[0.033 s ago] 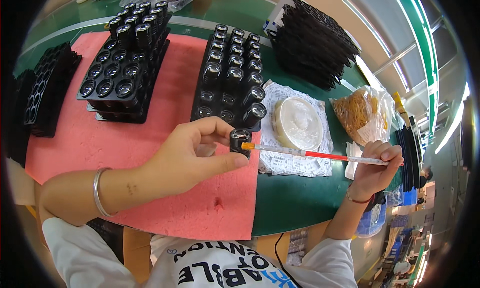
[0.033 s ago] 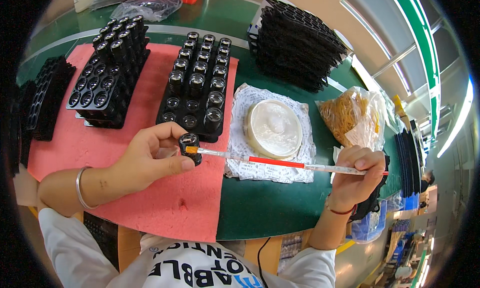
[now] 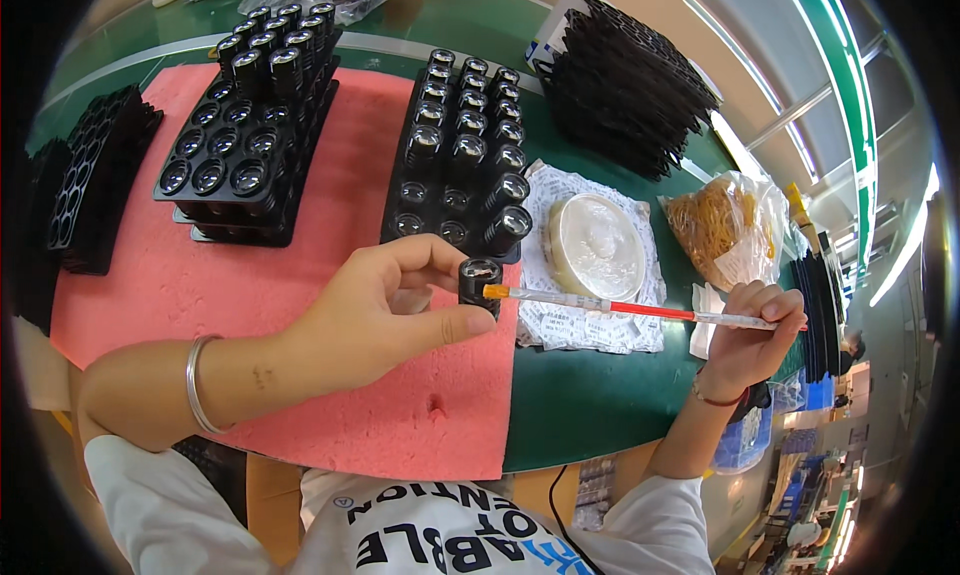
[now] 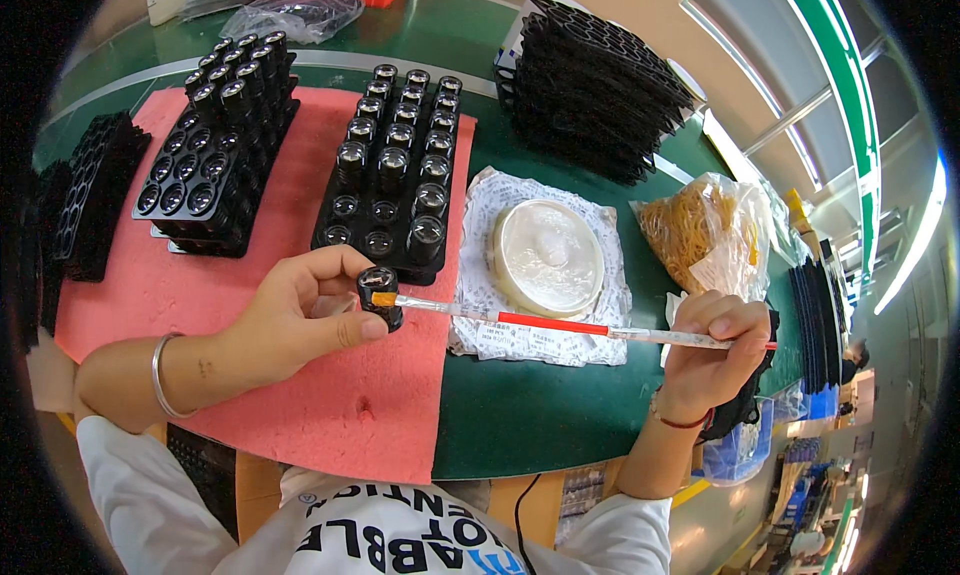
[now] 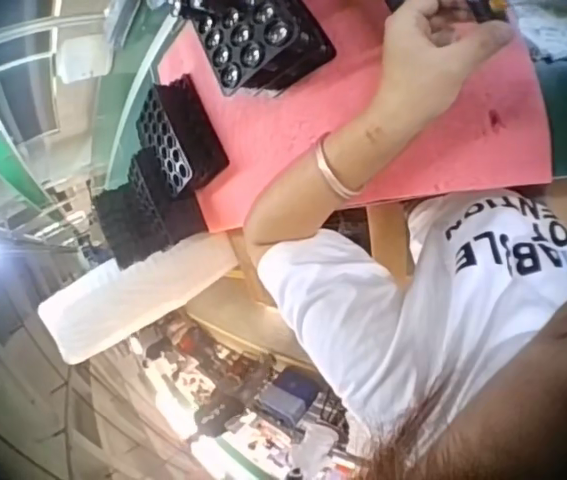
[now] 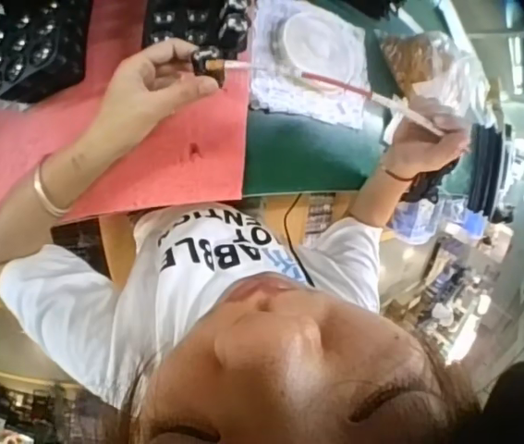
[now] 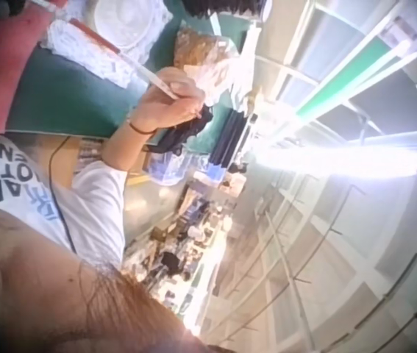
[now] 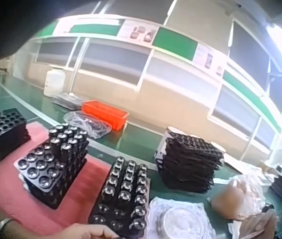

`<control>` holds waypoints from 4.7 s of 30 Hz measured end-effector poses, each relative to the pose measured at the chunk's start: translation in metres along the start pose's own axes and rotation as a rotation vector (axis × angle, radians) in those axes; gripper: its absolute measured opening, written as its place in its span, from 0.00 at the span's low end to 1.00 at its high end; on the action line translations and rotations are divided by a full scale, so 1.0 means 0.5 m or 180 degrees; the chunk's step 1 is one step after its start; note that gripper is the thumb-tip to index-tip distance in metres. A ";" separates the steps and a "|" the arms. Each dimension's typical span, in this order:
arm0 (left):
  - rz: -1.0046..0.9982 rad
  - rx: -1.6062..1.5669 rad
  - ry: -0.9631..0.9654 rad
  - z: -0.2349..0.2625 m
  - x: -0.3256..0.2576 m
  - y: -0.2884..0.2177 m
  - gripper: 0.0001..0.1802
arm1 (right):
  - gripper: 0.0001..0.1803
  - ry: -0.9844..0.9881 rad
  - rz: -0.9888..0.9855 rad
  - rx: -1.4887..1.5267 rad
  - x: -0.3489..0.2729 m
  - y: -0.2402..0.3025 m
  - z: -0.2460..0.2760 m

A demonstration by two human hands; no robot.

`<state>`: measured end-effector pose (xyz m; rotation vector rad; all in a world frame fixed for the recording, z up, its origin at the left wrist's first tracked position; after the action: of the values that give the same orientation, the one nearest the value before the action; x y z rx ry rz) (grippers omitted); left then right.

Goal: Using a brush to apply a yellow adhesive or sealant to the rims of black cylindrical lighting components.

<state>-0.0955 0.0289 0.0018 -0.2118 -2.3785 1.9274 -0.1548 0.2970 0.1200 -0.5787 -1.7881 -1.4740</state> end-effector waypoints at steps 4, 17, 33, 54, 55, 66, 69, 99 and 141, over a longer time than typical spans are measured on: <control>0.0078 -0.0188 -0.0025 -0.007 -0.003 -0.009 0.13 | 0.19 -0.0038 -0.0059 -0.0071 0.004 -0.002 0.004; 0.0088 -0.0033 0.0235 -0.020 -0.005 -0.008 0.18 | 0.16 -0.0031 -0.0189 -0.0016 0.006 -0.009 0.012; -0.0013 -0.0166 0.0531 -0.037 -0.010 -0.019 0.18 | 0.18 -0.0261 0.0013 -0.0093 0.011 0.010 0.023; -0.1024 0.3510 -0.1909 0.354 -0.059 -0.344 0.13 | 0.16 -0.1340 -0.0031 0.0456 0.004 -0.009 0.099; -0.0702 0.3641 -0.1848 0.376 -0.052 -0.324 0.13 | 0.16 -0.1342 -0.0028 0.0460 0.004 -0.007 0.103; -0.0466 0.4115 -0.2096 0.404 -0.043 -0.294 0.16 | 0.16 -0.1319 -0.0076 0.0098 0.005 -0.007 0.104; -0.0045 0.4575 -0.2102 0.397 -0.047 -0.287 0.18 | 0.15 -0.1333 -0.0037 -0.0044 0.002 -0.003 0.106; -0.2277 0.3917 -0.1059 -0.037 0.041 -0.150 0.15 | 0.22 -0.0394 0.1579 -0.1325 -0.021 0.089 0.010; 0.0134 0.0264 0.0163 -0.041 0.022 0.012 0.15 | 0.20 -0.0753 -0.0417 0.0765 0.027 -0.033 0.046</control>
<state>-0.1031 0.0517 -0.0001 -0.3044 -2.2748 2.0086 -0.1814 0.3139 0.1184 -0.5387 -2.1871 -1.2907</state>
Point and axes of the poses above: each hand's wrist, its own x-axis towards the middle knuckle, its own z-axis out of the back of the hand, y = z × x, the point moved 9 cm from there along x, towards the middle knuckle, and after that the axes turned 3 degrees about -y, right-handed, at the moved point
